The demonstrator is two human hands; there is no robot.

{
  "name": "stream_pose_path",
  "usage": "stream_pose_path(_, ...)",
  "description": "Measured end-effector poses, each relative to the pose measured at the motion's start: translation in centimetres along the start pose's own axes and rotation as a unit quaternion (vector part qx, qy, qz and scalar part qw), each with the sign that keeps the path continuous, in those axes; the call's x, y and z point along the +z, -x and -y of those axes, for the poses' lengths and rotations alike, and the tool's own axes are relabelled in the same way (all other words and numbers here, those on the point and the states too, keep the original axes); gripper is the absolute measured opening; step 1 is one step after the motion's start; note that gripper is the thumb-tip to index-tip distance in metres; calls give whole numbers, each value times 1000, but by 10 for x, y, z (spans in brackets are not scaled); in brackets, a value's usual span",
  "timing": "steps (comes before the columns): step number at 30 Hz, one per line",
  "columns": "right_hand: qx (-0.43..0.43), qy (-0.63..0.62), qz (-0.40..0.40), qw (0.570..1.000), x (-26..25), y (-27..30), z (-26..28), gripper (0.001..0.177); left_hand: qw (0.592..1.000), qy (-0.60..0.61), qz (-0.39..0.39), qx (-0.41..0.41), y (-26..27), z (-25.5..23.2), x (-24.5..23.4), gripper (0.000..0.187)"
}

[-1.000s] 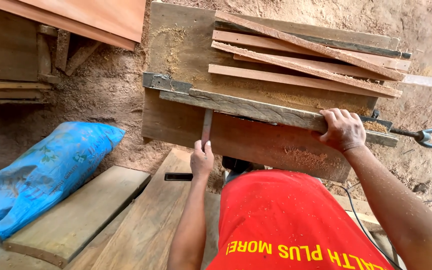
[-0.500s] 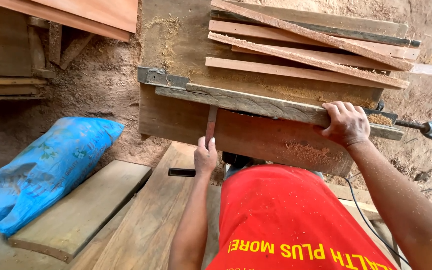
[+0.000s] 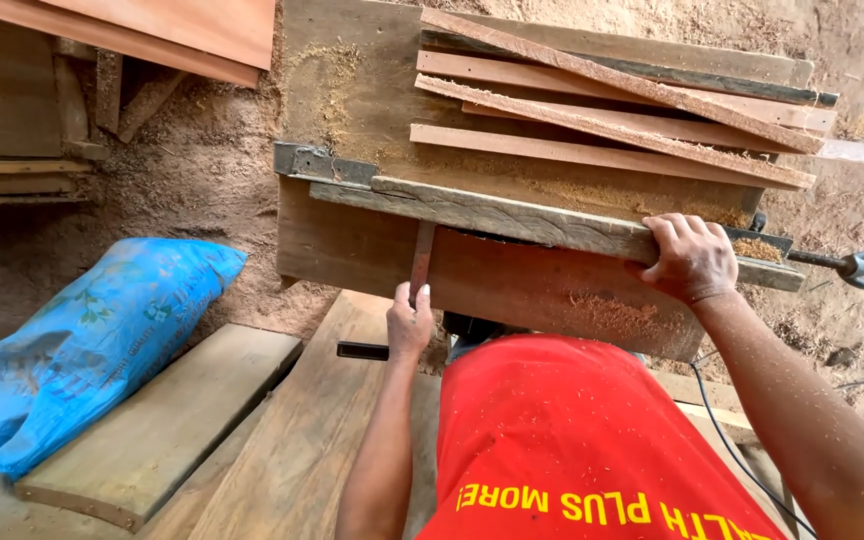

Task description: Measuring and organizing wood planks on a workbench in a workshop.

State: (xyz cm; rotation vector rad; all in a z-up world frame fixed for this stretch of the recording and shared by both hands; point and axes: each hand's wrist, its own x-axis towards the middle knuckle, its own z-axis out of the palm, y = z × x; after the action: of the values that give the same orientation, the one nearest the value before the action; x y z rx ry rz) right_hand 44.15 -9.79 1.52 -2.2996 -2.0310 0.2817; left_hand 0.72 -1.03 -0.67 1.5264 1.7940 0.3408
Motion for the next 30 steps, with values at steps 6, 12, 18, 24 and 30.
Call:
stream_pose_path(6,3,5,4,1000,-4,-2,2,68,1000,10,0,2,-1,2,1,29)
stream_pose_path(12,4,2,4,1000,-3,-1,2,66,1000,-2,-1,0,-2,-5,-3,29)
stream_pose_path(18,-2,2,-2,1000,-3,-2,1,67,1000,-7,-3,-6,-2,-3,-1,30)
stream_pose_path(24,-5,2,-11,1000,-1,-2,0,64,1000,-12,-11,-9,0,-5,1,29)
stream_pose_path(30,-6,2,-18,1000,-4,-3,2,63,1000,-20,-16,-18,2,-9,1,28)
